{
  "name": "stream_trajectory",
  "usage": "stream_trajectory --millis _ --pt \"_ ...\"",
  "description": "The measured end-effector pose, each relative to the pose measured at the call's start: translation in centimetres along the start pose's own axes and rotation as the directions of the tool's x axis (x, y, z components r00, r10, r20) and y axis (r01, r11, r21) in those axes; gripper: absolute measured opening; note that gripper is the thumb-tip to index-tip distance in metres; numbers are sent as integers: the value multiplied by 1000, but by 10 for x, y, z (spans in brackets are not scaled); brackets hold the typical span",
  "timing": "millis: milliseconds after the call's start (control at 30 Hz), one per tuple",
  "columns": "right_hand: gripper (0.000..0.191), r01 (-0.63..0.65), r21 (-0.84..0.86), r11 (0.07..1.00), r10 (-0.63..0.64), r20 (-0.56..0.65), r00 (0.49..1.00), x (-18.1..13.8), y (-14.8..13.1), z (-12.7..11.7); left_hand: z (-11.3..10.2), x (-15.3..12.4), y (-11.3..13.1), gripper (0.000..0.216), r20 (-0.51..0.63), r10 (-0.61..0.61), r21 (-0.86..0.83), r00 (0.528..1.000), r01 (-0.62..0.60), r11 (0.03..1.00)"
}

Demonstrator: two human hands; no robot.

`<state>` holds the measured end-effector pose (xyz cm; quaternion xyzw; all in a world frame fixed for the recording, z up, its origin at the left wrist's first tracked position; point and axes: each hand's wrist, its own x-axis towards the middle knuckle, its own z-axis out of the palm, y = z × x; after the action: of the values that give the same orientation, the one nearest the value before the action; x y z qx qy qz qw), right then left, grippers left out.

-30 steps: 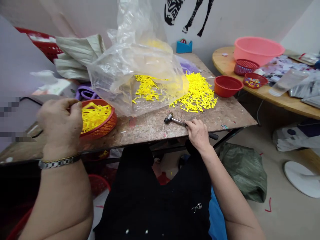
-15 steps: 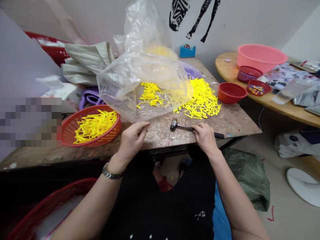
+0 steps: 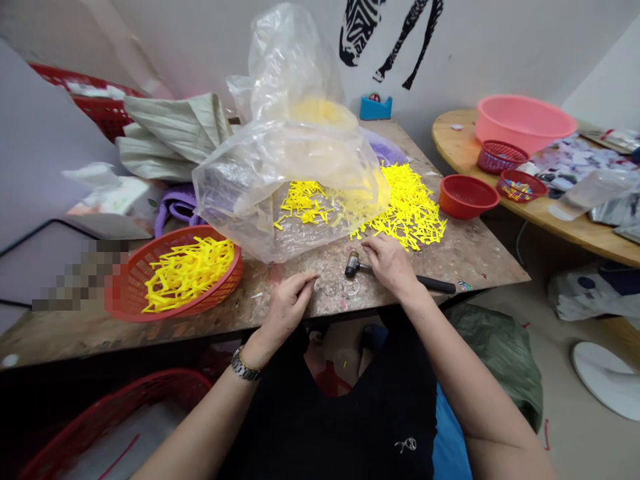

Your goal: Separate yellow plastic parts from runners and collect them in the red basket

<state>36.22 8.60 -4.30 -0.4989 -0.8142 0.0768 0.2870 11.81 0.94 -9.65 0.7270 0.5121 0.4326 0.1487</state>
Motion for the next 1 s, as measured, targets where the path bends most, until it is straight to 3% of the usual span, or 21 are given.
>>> stream_trajectory --millis 200,400,700,1000 --pt "25 -62 -97 993 73 117 990 67 -23 27 0 -2 -2 23 -35 91 -2 995 -92 996" --pt "32 -144 -252 957 209 253 945 118 -32 59 -2 -4 -1 21 -16 105 9 994 -105 994" --pt "42 -222 -383 896 346 291 892 152 -50 86 -5 -4 3 21 31 100 17 995 -100 995" --pt "33 -313 -409 857 442 273 854 169 -46 111 -7 -3 4 20 39 124 11 992 -124 992"
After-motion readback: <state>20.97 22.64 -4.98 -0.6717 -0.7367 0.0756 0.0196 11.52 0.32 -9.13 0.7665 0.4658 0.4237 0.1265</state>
